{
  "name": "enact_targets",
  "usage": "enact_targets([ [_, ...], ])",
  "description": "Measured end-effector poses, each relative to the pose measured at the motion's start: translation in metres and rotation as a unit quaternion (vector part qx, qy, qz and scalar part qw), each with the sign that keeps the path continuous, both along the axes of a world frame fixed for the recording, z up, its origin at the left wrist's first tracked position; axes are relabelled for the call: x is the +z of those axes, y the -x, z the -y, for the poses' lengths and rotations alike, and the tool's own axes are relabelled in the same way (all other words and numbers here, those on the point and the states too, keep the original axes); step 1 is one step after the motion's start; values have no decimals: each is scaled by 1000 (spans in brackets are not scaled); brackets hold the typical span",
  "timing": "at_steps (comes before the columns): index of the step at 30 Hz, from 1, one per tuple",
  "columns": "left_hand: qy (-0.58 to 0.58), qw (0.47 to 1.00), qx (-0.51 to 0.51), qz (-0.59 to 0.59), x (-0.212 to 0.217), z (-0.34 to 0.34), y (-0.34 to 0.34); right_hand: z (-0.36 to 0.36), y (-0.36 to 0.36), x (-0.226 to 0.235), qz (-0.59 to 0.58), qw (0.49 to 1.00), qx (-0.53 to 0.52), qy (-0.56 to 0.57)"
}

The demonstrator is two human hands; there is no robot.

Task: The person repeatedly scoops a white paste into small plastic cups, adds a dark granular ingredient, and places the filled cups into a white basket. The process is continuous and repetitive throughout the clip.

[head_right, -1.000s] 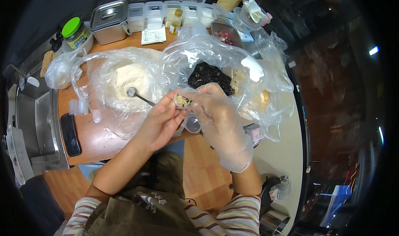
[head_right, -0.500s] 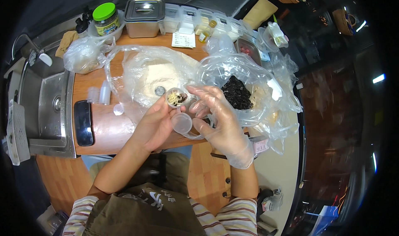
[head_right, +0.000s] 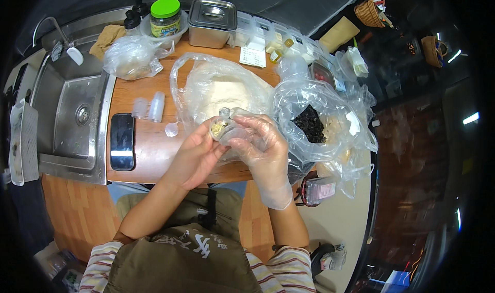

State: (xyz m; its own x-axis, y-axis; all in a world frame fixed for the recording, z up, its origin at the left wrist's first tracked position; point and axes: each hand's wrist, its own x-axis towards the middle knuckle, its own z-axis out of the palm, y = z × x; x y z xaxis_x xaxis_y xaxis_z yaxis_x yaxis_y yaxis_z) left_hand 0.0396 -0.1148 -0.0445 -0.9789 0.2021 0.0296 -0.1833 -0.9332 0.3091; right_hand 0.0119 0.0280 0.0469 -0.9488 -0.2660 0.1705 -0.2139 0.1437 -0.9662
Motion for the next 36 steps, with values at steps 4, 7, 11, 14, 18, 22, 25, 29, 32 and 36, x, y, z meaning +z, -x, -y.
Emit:
enact_targets([
  [4,42,999,-10,-26,-3,19,-9,20,-9,5,165,982,-24,84],
  [7,85,996,-5,-21,-3,30,-16,31,-13,1,221,972,-21,82],
  [11,122,991,43,20,4,42,-34,43,-22,-15,238,968,-23,73],
  [14,223,969,53,91,8,53,-43,59,-32,-35,170,984,-56,-11],
  [18,333,933,136,30,11,59,-58,71,-45,-49,112,991,-70,32],
  [22,370,914,163,-17,8,60,-67,79,-51,-54,92,992,-67,57],
  [25,410,891,194,-25,2,60,-73,83,-59,-55,80,994,-63,35],
  [29,458,863,214,-14,-4,66,-79,85,-69,-60,124,989,-34,78],
  [32,436,868,236,0,-5,68,-84,89,-75,-70,123,987,-29,103],
  [36,477,850,223,-4,-9,74,-88,89,-81,-79,139,985,-35,100],
])
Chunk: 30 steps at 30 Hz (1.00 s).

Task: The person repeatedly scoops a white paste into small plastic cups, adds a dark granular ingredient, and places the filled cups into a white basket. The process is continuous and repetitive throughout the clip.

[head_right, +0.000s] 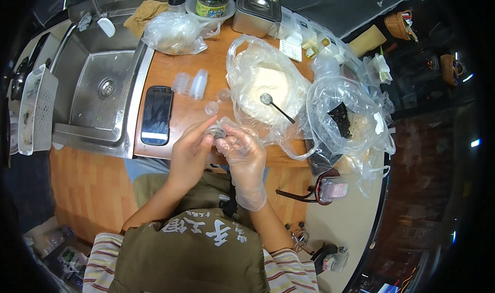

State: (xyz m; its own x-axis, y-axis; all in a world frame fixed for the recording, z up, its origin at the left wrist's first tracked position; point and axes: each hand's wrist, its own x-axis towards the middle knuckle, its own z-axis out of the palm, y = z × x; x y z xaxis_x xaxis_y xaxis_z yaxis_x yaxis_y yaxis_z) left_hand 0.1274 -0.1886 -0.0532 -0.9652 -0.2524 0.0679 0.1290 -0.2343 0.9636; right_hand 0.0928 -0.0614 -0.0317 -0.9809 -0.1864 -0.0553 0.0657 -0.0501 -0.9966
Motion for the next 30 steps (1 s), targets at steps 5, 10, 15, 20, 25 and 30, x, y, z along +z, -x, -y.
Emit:
enact_targets([
  [5,33,999,12,25,-3,3,-6,2,-7,-6,-1,1000,6,13],
  [10,51,998,-29,36,-1,6,-11,-1,-5,-13,20,999,5,43],
  [15,93,994,-38,33,-3,8,-10,-5,-5,-17,-41,999,24,-6],
  [20,15,998,-38,44,-6,3,-4,-8,-6,-10,28,996,41,74],
  [25,28,998,-44,36,-14,-1,0,-19,1,3,89,994,22,59],
  [30,93,995,-34,13,-18,-7,2,-19,9,6,48,992,70,-95],
])
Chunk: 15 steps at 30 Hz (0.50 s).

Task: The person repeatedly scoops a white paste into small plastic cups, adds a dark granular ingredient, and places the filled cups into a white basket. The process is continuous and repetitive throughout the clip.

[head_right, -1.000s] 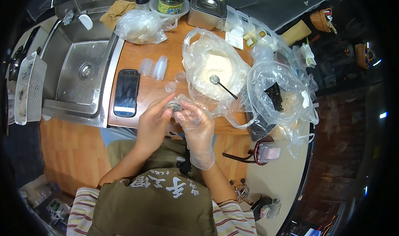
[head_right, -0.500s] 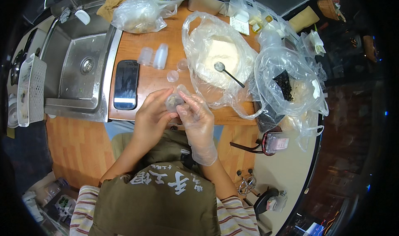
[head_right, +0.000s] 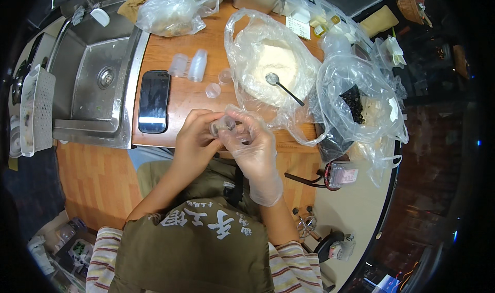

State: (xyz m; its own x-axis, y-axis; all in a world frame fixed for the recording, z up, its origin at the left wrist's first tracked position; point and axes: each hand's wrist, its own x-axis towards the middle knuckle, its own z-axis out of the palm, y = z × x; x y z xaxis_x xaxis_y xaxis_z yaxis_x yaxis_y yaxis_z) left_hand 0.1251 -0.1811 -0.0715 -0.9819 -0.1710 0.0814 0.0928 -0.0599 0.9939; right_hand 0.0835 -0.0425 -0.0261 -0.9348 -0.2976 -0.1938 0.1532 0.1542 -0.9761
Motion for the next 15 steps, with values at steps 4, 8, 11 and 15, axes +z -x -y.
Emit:
enact_targets([
  [4,-1,1000,-25,2,2,6,-3,-4,4,11,50,998,0,26],
  [8,-38,998,-37,-28,1,7,-2,-8,12,26,116,993,21,21],
  [11,-87,995,-44,-23,-3,6,-2,-7,15,33,111,993,26,-19],
  [15,-156,984,-80,10,-8,7,-2,-2,16,37,79,994,30,-66],
])
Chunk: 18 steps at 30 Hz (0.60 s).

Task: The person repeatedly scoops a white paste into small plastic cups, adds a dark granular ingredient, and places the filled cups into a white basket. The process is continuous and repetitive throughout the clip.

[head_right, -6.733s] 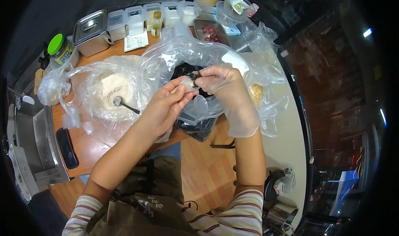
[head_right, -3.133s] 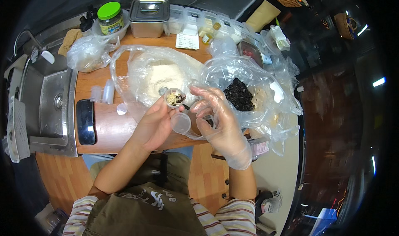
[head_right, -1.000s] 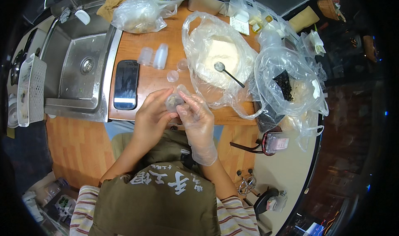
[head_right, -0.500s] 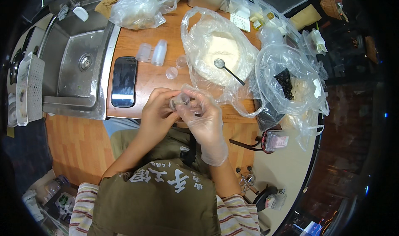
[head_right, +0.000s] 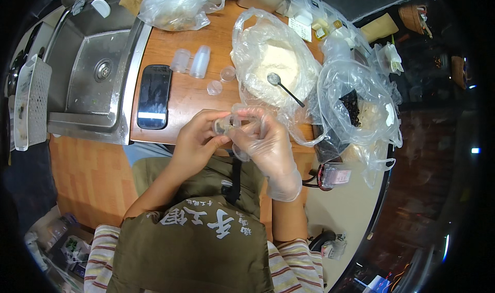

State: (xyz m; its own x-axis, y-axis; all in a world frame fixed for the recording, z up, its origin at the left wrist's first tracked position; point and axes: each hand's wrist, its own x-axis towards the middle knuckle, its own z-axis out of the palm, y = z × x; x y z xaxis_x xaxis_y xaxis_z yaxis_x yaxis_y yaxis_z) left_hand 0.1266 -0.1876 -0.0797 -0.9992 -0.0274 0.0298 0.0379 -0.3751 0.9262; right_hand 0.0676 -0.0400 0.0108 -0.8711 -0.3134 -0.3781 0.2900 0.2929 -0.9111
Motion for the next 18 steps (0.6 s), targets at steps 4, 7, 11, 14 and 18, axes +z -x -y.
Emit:
enact_targets([
  [4,26,1000,8,-5,-2,3,1,5,2,1,4,1000,-11,5],
  [7,9,1000,12,-9,-4,5,2,9,5,2,3,1000,-8,0],
  [11,-22,1000,18,-2,-7,8,3,16,5,3,-8,1000,-6,27],
  [14,-35,999,36,-1,-7,12,2,21,2,3,1,998,-27,61],
  [18,-47,998,39,8,-6,16,4,22,-1,-1,-37,997,-3,62],
])
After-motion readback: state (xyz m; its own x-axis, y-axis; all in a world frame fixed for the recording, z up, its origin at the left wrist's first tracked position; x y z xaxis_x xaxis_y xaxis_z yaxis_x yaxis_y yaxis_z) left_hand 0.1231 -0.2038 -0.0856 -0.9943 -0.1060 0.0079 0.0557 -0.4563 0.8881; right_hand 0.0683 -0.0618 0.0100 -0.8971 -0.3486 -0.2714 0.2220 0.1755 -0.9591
